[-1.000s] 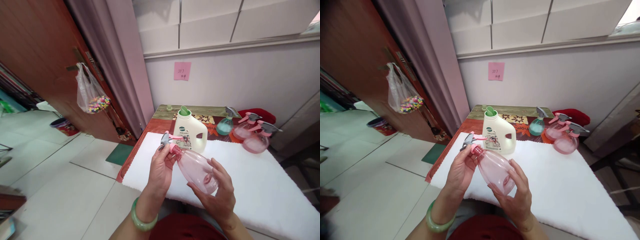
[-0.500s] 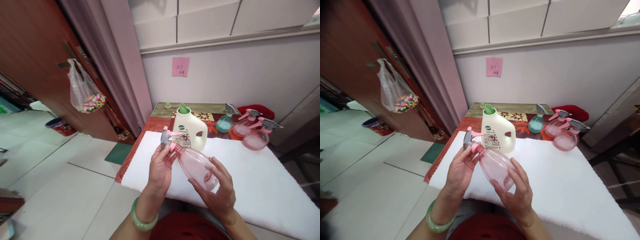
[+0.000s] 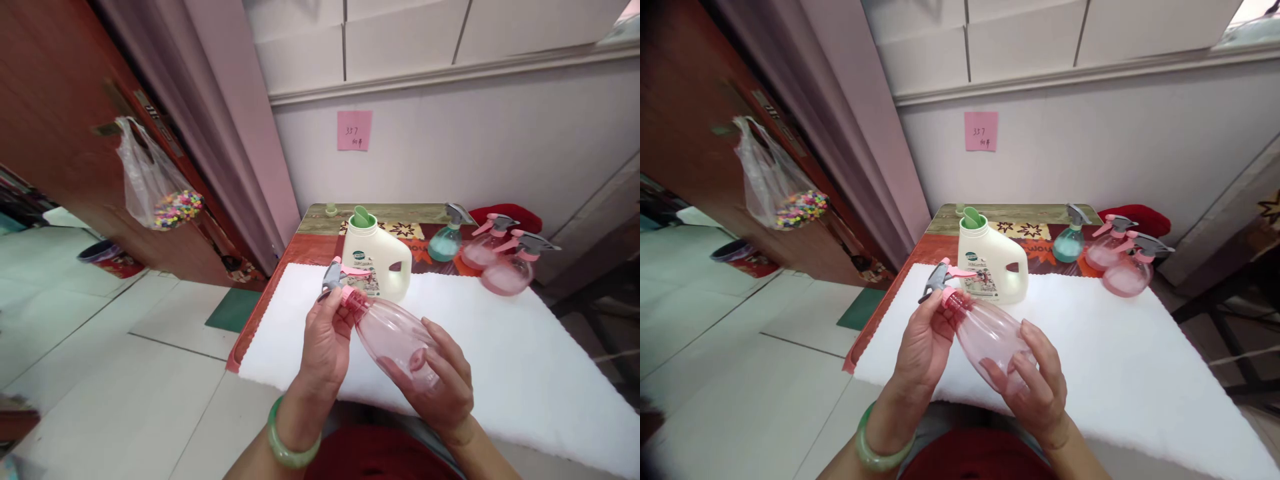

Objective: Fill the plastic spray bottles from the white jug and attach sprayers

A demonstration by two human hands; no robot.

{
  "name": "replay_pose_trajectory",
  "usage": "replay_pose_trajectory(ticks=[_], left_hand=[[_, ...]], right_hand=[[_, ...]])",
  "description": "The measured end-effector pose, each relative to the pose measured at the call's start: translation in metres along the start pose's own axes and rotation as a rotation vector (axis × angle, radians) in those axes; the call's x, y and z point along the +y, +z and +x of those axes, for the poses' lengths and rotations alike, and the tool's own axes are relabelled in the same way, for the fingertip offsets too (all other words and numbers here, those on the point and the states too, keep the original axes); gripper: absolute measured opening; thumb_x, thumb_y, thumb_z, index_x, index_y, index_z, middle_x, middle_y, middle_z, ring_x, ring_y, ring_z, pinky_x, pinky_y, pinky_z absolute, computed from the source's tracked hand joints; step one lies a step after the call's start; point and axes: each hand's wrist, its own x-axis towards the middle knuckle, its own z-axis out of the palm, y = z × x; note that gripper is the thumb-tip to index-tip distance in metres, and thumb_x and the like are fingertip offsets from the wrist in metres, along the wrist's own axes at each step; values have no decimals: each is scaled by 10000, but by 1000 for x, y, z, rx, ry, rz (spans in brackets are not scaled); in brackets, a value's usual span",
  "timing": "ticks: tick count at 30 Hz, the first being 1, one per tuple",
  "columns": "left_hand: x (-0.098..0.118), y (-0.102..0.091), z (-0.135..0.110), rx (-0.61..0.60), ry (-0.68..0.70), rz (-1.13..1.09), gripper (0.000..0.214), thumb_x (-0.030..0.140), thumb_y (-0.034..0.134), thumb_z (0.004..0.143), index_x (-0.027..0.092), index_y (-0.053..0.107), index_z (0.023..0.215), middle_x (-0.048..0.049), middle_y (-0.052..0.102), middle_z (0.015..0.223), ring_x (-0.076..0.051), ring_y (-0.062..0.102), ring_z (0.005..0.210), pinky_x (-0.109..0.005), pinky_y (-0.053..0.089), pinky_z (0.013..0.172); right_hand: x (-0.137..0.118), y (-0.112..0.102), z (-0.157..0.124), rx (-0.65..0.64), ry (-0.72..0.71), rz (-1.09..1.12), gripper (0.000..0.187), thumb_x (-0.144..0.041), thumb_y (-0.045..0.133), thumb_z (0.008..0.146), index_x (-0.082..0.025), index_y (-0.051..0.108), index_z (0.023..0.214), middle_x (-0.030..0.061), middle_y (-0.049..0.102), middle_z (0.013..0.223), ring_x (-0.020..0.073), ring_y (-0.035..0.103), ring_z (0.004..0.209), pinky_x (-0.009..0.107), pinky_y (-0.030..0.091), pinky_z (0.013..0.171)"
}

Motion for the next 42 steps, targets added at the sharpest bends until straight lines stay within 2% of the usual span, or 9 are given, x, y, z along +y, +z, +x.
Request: replay_pose_trajectory(ticks=[12, 16, 20, 23, 29, 32, 37, 39, 42], left_hand=[[-9, 4, -5, 41, 64, 12, 208, 359, 886, 729, 183, 786, 780, -32, 788, 800, -213, 774, 841, -373, 599, 917], [-14, 7, -9, 45, 105, 18, 207, 366, 862, 764, 180, 794, 825, -48, 801, 841, -202, 770, 851, -371, 600, 930], [-16, 7, -11, 15, 138, 22, 204, 354, 856, 770, 192, 805, 881, -55, 815, 901, -215, 773, 890, -381, 596, 940], [-15, 6, -10, -55, 170, 46, 163, 349, 802, 826, 197, 805, 885, -55, 814, 912, -214, 767, 919, -366, 584, 946], [-11, 1, -5, -157, 150, 67, 177, 378, 771, 854, 204, 796, 883, -34, 768, 882, -244, 752, 964, -445, 536, 1048], [-10, -2, -5, -215, 136, 59, 200, 393, 780, 845, 204, 798, 908, -31, 729, 858, -253, 737, 973, -472, 526, 1066], [-12, -5, -3, -328, 89, 1, 209, 389, 743, 881, 189, 791, 915, -22, 691, 846, -205, 719, 891, -430, 548, 1031], [-13, -7, -3, -337, 68, 5, 216, 391, 732, 894, 187, 785, 940, -19, 693, 844, -200, 724, 871, -432, 544, 1035], [-14, -10, -5, -306, 104, 42, 234, 409, 735, 901, 192, 768, 979, -25, 712, 859, -217, 740, 889, -438, 545, 1025]], right_hand=[[-8, 1, 1, -46, -88, -21, 536, -167, 960, 708, -243, 563, 1060, 100, 575, 1478, 296, 654, 1242, 452, 680, 896], [-6, 3, 1, -35, -75, -60, 740, -186, 978, 688, -277, 554, 1287, 114, 568, 1491, 307, 669, 1214, 475, 682, 888], [-8, 5, 0, -25, 65, -38, 1052, -254, 989, 679, -292, 396, 1547, 150, 627, 1410, 322, 711, 1139, 495, 686, 851], [-19, 3, 0, -78, 326, 124, 1058, -336, 996, 646, -285, 423, 1534, 166, 647, 1384, 360, 716, 1144, 496, 686, 804], [-37, -11, 26, -333, 1362, 897, 833, -536, 915, 642, -223, 574, 1335, 156, 735, 1215, 306, 783, 850, 357, 638, 561], [-35, -16, 38, -433, 1751, 1179, 822, -685, 844, 668, -171, 617, 1268, 152, 778, 1036, 272, 783, 711, 251, 550, 453], [-28, -7, 16, -741, 2075, 1935, 994, -960, 577, 706, -88, 633, 1181, 224, 794, 959, 206, 770, 632, 128, 407, 377], [-28, -1, 2, -769, 2101, 2176, 1066, -1008, 490, 700, -70, 629, 1187, 243, 793, 995, 196, 770, 645, 108, 368, 361], [-30, 5, -6, -749, 2121, 2273, 1087, -1019, 446, 715, -72, 615, 1221, 253, 787, 1053, 198, 781, 697, 106, 391, 388]])
